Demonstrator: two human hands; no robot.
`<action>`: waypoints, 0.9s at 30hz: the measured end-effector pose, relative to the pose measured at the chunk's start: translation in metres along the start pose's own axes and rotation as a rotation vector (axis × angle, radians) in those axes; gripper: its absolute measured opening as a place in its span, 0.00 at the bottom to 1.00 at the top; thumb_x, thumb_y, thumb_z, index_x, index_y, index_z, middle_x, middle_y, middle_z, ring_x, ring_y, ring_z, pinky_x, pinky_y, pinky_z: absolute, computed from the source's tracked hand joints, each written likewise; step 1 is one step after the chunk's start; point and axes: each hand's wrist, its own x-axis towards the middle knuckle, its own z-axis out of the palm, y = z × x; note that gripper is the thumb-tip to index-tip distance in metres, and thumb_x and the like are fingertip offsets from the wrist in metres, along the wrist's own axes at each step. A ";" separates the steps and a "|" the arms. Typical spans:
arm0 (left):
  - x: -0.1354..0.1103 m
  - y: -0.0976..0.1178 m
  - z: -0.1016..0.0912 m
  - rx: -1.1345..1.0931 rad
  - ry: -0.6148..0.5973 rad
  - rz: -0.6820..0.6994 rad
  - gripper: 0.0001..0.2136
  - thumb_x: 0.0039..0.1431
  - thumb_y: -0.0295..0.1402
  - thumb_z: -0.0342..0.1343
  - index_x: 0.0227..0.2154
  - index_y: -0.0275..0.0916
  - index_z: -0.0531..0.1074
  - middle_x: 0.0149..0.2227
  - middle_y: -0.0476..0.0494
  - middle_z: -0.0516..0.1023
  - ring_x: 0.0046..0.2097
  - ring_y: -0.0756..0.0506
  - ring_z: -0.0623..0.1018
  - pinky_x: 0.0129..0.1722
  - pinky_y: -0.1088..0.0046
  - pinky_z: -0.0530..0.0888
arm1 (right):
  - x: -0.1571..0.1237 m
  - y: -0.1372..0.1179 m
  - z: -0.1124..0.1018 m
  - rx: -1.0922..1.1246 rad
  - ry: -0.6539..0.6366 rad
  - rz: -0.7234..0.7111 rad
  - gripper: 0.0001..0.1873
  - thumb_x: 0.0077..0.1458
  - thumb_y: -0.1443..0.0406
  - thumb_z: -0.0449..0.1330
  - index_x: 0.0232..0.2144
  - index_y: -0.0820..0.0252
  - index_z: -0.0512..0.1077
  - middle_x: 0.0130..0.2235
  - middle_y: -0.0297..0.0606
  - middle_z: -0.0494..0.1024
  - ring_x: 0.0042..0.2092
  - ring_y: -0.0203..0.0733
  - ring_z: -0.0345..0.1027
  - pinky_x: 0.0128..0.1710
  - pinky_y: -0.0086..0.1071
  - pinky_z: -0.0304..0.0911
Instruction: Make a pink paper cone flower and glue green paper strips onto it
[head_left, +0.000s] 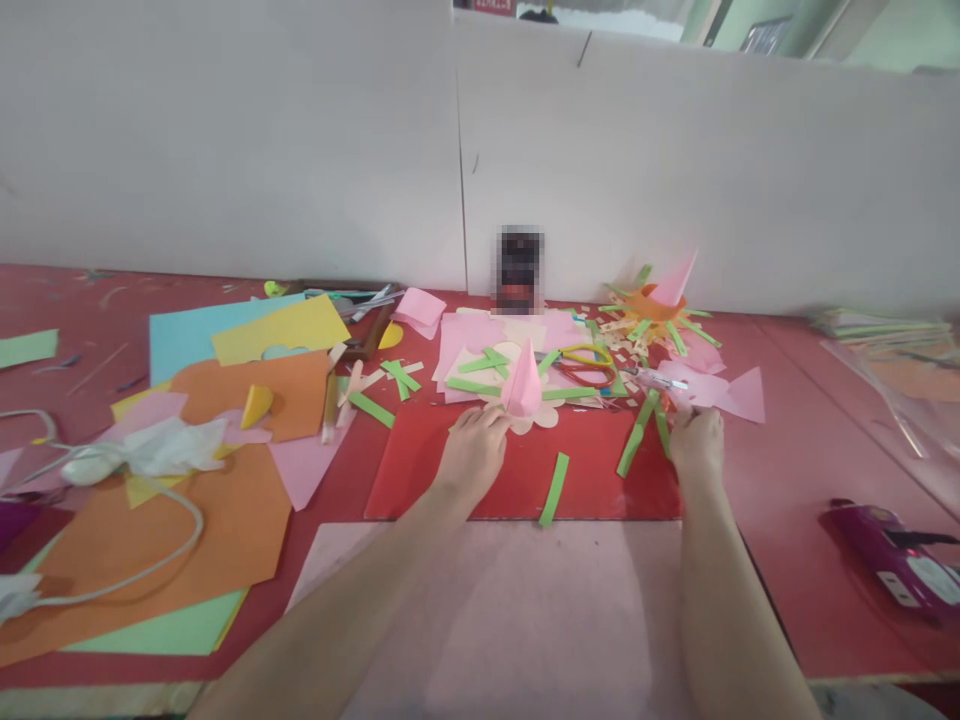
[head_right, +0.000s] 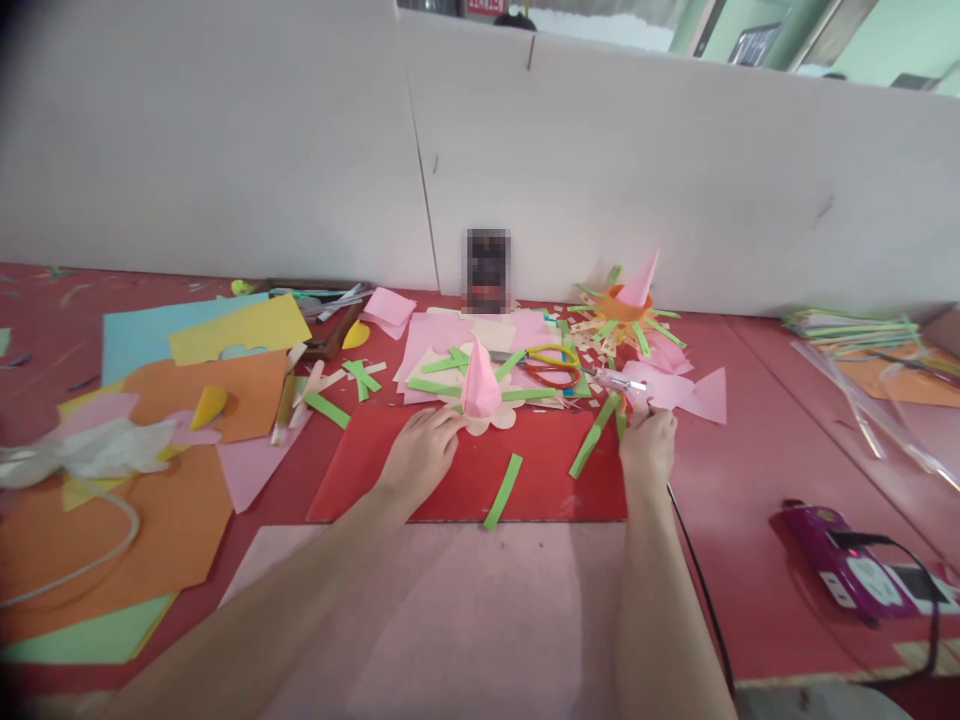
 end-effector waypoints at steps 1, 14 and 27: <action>0.000 0.000 0.000 -0.007 -0.004 -0.006 0.14 0.53 0.18 0.48 0.37 0.40 0.73 0.37 0.47 0.76 0.37 0.45 0.73 0.42 0.65 0.71 | -0.001 -0.003 -0.002 -0.001 0.005 0.064 0.25 0.56 0.56 0.41 0.41 0.71 0.66 0.41 0.61 0.69 0.43 0.55 0.65 0.36 0.42 0.58; 0.001 -0.002 0.001 -0.132 -0.031 -0.124 0.15 0.52 0.17 0.48 0.36 0.40 0.74 0.41 0.47 0.76 0.41 0.45 0.75 0.44 0.65 0.71 | -0.017 -0.042 -0.023 0.151 -0.095 0.154 0.30 0.52 0.47 0.44 0.46 0.62 0.62 0.44 0.51 0.71 0.45 0.51 0.64 0.38 0.37 0.57; 0.004 -0.006 0.000 -0.251 0.102 -0.250 0.13 0.52 0.17 0.47 0.31 0.39 0.71 0.36 0.46 0.73 0.41 0.46 0.73 0.42 0.67 0.70 | -0.059 -0.077 -0.016 0.062 -0.427 -0.162 0.30 0.42 0.51 0.55 0.46 0.60 0.62 0.44 0.45 0.70 0.45 0.49 0.64 0.37 0.35 0.58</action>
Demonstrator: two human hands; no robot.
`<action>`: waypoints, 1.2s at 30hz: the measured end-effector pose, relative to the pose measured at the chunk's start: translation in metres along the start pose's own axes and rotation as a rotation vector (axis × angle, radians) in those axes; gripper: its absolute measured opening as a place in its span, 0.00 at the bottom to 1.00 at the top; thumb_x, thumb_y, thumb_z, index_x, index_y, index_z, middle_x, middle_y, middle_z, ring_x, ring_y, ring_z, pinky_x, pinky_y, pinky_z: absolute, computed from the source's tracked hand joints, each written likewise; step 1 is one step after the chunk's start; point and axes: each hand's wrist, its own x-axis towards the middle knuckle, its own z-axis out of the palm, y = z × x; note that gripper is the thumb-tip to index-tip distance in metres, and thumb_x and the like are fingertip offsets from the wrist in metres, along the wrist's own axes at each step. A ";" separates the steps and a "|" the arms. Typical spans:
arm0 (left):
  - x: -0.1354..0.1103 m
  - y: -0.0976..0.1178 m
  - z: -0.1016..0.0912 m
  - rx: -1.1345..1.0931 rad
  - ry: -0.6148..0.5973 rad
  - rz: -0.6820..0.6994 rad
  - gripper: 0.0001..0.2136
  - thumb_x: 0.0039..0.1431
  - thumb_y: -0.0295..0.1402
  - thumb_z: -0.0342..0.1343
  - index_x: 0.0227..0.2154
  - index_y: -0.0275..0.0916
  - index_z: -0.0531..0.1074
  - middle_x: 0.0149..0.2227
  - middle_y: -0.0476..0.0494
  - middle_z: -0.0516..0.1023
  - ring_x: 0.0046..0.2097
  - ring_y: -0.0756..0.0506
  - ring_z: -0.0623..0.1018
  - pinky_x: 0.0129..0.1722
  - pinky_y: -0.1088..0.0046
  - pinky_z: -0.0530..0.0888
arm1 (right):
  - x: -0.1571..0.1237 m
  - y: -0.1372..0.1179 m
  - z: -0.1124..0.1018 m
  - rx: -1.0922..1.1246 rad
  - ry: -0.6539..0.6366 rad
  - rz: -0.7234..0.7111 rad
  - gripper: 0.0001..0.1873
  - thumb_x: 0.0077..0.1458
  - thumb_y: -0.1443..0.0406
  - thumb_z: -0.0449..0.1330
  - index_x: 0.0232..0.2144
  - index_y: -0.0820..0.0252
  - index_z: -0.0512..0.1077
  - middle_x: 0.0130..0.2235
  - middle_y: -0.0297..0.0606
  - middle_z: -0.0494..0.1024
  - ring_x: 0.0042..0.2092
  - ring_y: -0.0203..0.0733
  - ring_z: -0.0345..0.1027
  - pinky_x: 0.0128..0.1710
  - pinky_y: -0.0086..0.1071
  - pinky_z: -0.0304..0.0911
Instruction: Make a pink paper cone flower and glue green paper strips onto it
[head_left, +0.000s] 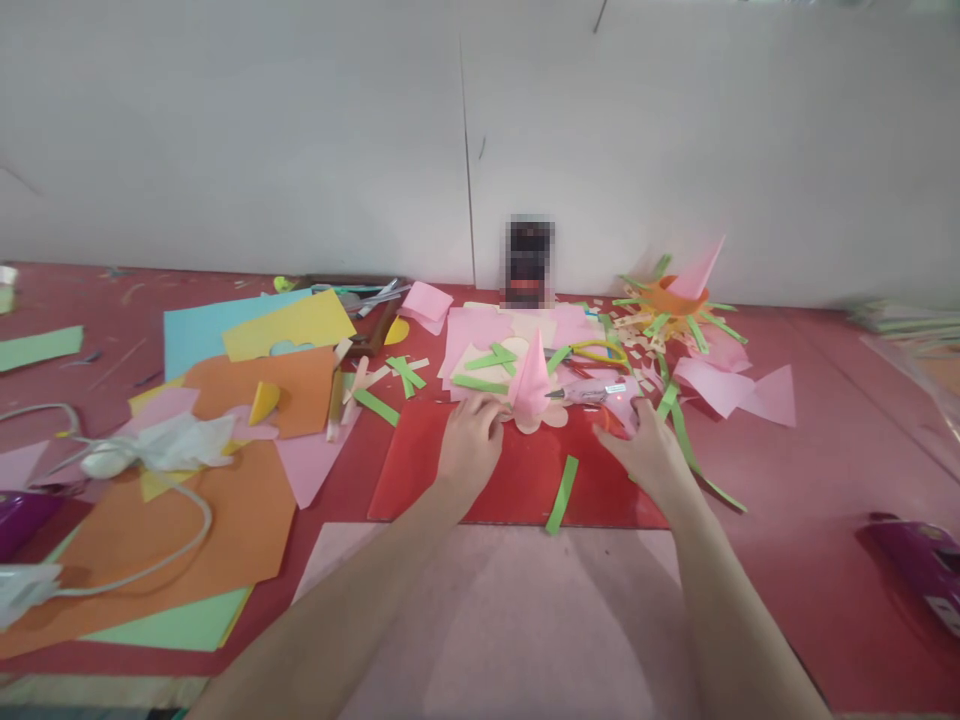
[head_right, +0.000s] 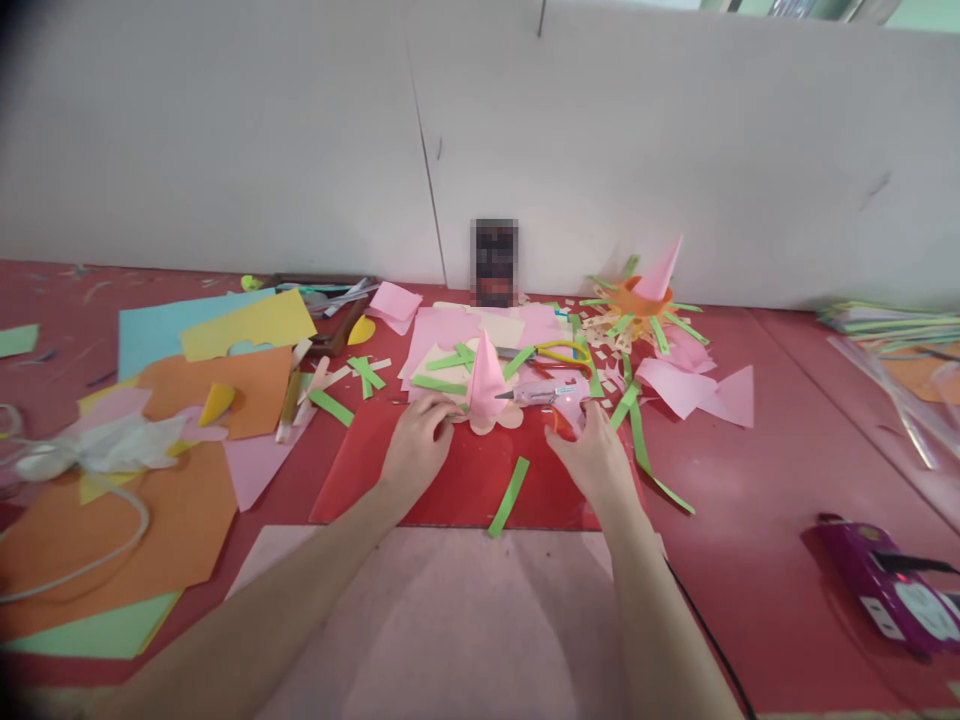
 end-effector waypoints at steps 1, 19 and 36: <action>0.000 0.000 -0.001 0.012 0.007 -0.019 0.13 0.51 0.16 0.47 0.32 0.39 0.71 0.37 0.46 0.73 0.41 0.46 0.73 0.42 0.67 0.70 | -0.001 -0.001 0.001 0.001 -0.005 0.001 0.30 0.42 0.50 0.55 0.46 0.60 0.62 0.43 0.45 0.70 0.44 0.49 0.64 0.37 0.36 0.58; -0.001 -0.001 0.003 -0.010 -0.042 -0.154 0.14 0.53 0.24 0.53 0.43 0.42 0.65 0.42 0.44 0.71 0.41 0.45 0.74 0.33 0.72 0.73 | 0.001 -0.001 -0.006 -0.004 -0.074 0.038 0.35 0.42 0.47 0.56 0.48 0.62 0.61 0.43 0.45 0.70 0.39 0.47 0.67 0.32 0.34 0.60; -0.001 0.002 0.002 0.018 -0.138 0.092 0.12 0.54 0.23 0.52 0.39 0.42 0.73 0.40 0.45 0.69 0.44 0.46 0.72 0.45 0.66 0.70 | -0.001 -0.001 -0.003 -0.239 -0.099 -0.113 0.23 0.49 0.57 0.51 0.47 0.59 0.61 0.48 0.44 0.68 0.43 0.48 0.66 0.33 0.35 0.58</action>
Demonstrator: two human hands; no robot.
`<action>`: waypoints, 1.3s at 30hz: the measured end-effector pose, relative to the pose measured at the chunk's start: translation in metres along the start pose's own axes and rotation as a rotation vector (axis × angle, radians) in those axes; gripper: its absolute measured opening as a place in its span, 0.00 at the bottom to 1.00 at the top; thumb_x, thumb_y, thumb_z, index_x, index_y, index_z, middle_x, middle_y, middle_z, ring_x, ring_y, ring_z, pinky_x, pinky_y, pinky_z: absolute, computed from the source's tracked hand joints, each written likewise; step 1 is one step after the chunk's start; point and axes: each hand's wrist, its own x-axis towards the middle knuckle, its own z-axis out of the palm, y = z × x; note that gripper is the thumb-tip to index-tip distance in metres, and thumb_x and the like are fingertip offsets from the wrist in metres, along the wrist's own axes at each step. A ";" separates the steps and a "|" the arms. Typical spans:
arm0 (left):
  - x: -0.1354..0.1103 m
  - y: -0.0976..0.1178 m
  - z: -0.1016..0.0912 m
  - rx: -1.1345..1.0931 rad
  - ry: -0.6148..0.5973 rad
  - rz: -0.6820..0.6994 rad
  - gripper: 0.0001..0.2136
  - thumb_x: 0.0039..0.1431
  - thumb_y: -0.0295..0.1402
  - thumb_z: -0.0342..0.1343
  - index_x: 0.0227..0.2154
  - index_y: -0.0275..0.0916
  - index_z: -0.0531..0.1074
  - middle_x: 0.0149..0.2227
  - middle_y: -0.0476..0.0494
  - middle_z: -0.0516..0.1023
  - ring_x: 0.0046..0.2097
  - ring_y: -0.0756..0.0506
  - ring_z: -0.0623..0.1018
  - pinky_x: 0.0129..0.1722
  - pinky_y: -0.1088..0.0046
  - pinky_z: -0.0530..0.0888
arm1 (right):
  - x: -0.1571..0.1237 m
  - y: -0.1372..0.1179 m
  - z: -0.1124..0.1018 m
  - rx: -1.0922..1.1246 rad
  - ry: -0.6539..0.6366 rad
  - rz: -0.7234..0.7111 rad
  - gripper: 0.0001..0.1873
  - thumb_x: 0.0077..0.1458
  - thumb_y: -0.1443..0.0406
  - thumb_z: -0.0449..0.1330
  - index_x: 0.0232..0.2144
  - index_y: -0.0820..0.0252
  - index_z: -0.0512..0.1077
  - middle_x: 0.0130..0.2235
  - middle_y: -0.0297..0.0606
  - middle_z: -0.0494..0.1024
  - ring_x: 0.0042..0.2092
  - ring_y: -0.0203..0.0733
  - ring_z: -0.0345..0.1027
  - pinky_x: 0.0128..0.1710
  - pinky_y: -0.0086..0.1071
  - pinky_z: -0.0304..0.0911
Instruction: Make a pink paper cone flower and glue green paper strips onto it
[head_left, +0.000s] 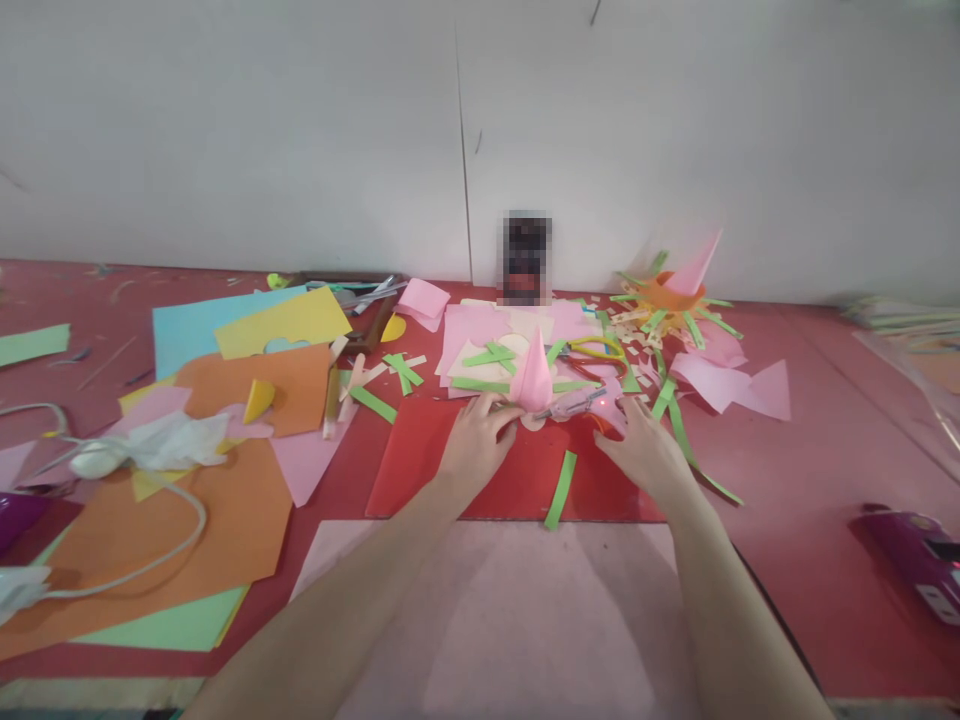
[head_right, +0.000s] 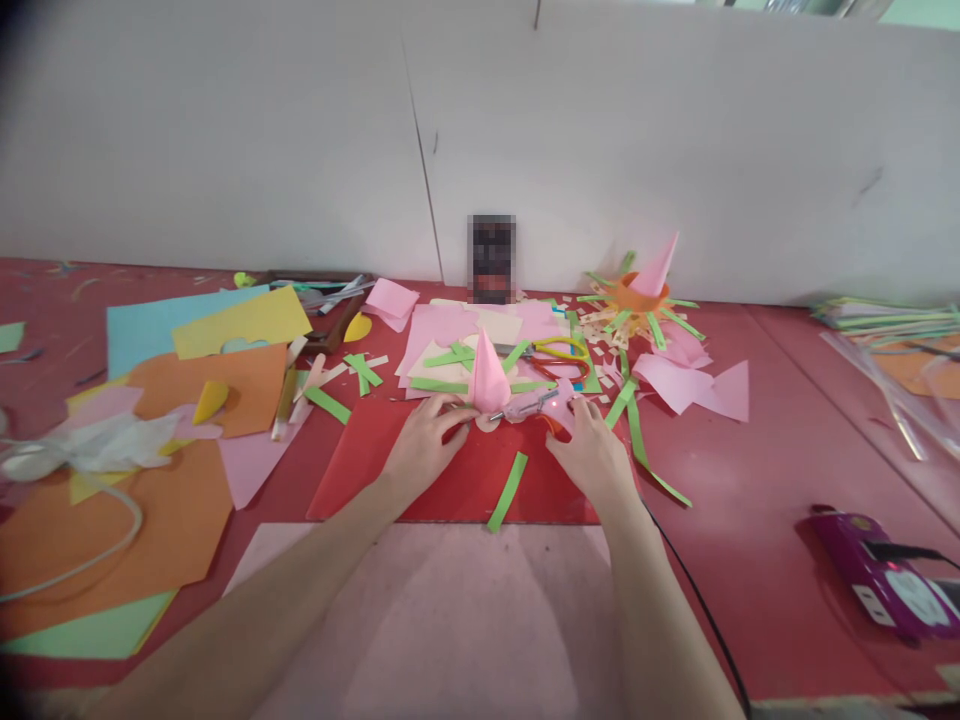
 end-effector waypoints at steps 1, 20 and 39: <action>0.000 0.000 0.000 0.017 -0.007 0.006 0.12 0.54 0.23 0.52 0.39 0.43 0.74 0.40 0.45 0.70 0.45 0.45 0.71 0.45 0.65 0.70 | 0.000 0.000 0.001 -0.009 0.003 -0.002 0.23 0.49 0.57 0.51 0.47 0.59 0.62 0.48 0.45 0.68 0.43 0.48 0.66 0.33 0.35 0.58; 0.000 0.000 0.000 0.055 -0.022 0.008 0.13 0.55 0.24 0.51 0.39 0.44 0.74 0.40 0.44 0.70 0.43 0.45 0.70 0.44 0.65 0.69 | 0.000 0.004 0.006 -0.069 0.080 -0.074 0.22 0.51 0.59 0.49 0.49 0.56 0.64 0.51 0.43 0.66 0.43 0.46 0.67 0.29 0.32 0.58; 0.001 0.000 0.000 0.039 -0.024 0.014 0.13 0.54 0.23 0.51 0.39 0.44 0.74 0.41 0.44 0.70 0.44 0.45 0.71 0.45 0.64 0.69 | 0.001 0.004 0.005 -0.070 0.090 -0.055 0.23 0.51 0.57 0.51 0.49 0.55 0.65 0.49 0.42 0.67 0.40 0.45 0.67 0.28 0.32 0.58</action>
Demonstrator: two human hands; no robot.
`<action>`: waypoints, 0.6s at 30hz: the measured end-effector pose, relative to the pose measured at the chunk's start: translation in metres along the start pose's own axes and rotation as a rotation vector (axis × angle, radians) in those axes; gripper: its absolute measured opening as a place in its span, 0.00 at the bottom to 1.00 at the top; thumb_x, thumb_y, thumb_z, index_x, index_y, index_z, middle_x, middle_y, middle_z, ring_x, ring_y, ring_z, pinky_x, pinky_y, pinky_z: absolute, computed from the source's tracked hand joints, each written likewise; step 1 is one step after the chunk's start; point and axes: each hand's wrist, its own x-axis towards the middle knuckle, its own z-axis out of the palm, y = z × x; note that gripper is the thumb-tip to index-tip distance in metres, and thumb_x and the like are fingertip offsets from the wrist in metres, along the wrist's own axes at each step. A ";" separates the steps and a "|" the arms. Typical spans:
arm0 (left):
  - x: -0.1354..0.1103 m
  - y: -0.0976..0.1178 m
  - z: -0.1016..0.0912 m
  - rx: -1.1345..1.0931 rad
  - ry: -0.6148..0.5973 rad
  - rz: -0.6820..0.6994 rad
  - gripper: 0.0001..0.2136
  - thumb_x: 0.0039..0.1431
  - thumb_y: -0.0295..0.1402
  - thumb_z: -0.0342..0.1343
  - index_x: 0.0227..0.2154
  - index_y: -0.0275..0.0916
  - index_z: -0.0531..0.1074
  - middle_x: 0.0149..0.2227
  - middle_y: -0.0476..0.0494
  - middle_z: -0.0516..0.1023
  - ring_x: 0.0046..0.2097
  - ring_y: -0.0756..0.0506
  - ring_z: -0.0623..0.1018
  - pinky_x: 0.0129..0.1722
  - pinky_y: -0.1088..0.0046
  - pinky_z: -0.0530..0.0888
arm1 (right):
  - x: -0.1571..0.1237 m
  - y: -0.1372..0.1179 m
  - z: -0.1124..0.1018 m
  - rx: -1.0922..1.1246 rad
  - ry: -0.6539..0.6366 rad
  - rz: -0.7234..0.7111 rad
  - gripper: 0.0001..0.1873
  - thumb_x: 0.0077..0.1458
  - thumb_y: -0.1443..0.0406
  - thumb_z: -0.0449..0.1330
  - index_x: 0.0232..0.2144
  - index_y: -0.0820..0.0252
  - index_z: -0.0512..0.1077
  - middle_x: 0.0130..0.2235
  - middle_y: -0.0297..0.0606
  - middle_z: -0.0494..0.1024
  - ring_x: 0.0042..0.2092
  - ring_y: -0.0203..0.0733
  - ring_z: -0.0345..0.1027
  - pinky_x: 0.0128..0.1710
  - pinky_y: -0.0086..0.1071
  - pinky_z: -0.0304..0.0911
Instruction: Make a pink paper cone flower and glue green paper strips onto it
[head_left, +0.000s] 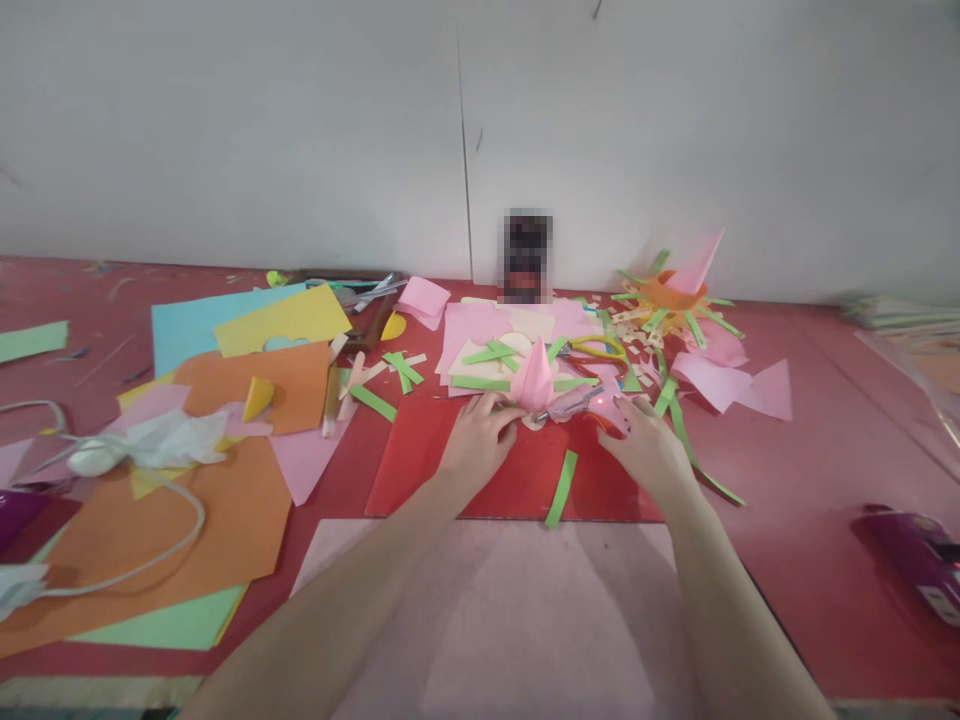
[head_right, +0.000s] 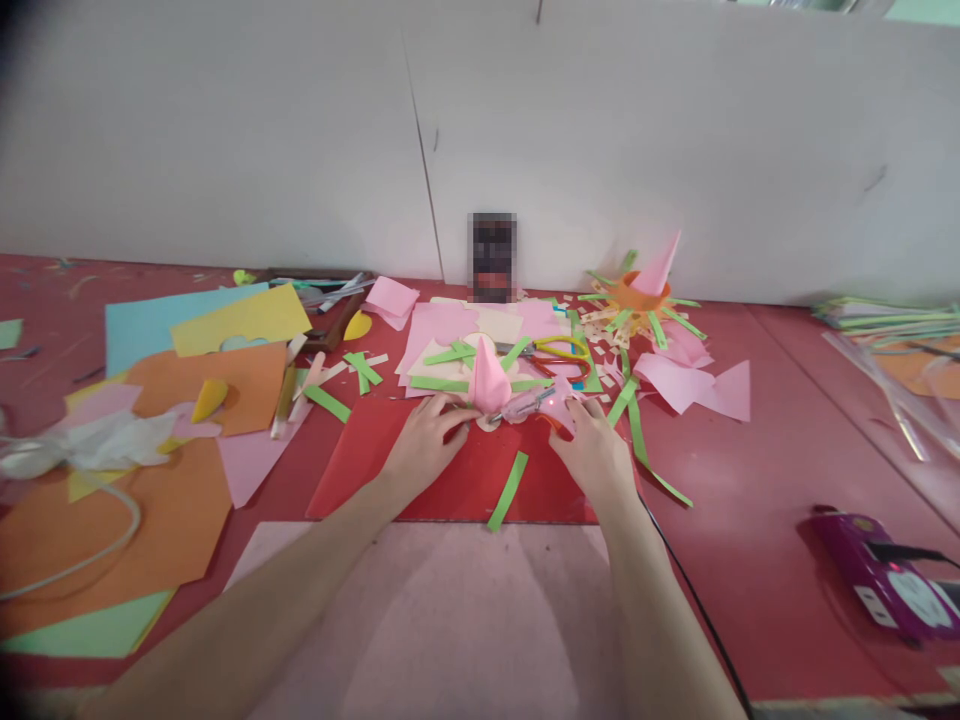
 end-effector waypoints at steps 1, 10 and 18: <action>0.000 0.000 0.000 -0.001 0.000 0.000 0.13 0.54 0.23 0.51 0.39 0.44 0.74 0.41 0.44 0.70 0.44 0.45 0.71 0.45 0.64 0.69 | 0.000 -0.001 0.000 -0.003 0.002 0.002 0.23 0.50 0.57 0.51 0.49 0.55 0.65 0.49 0.42 0.67 0.40 0.45 0.67 0.28 0.32 0.58; 0.000 0.000 0.000 0.010 -0.008 -0.005 0.13 0.54 0.23 0.50 0.39 0.44 0.74 0.41 0.45 0.70 0.44 0.45 0.70 0.45 0.65 0.69 | 0.000 0.000 0.001 0.008 0.043 -0.003 0.22 0.50 0.55 0.52 0.47 0.54 0.66 0.45 0.41 0.69 0.38 0.43 0.67 0.27 0.32 0.57; -0.001 -0.002 0.002 0.024 -0.003 0.009 0.13 0.55 0.23 0.50 0.40 0.44 0.74 0.41 0.44 0.70 0.44 0.45 0.70 0.45 0.65 0.69 | 0.000 0.001 -0.003 0.011 0.073 0.010 0.22 0.50 0.54 0.52 0.46 0.55 0.67 0.46 0.41 0.67 0.39 0.43 0.65 0.28 0.32 0.58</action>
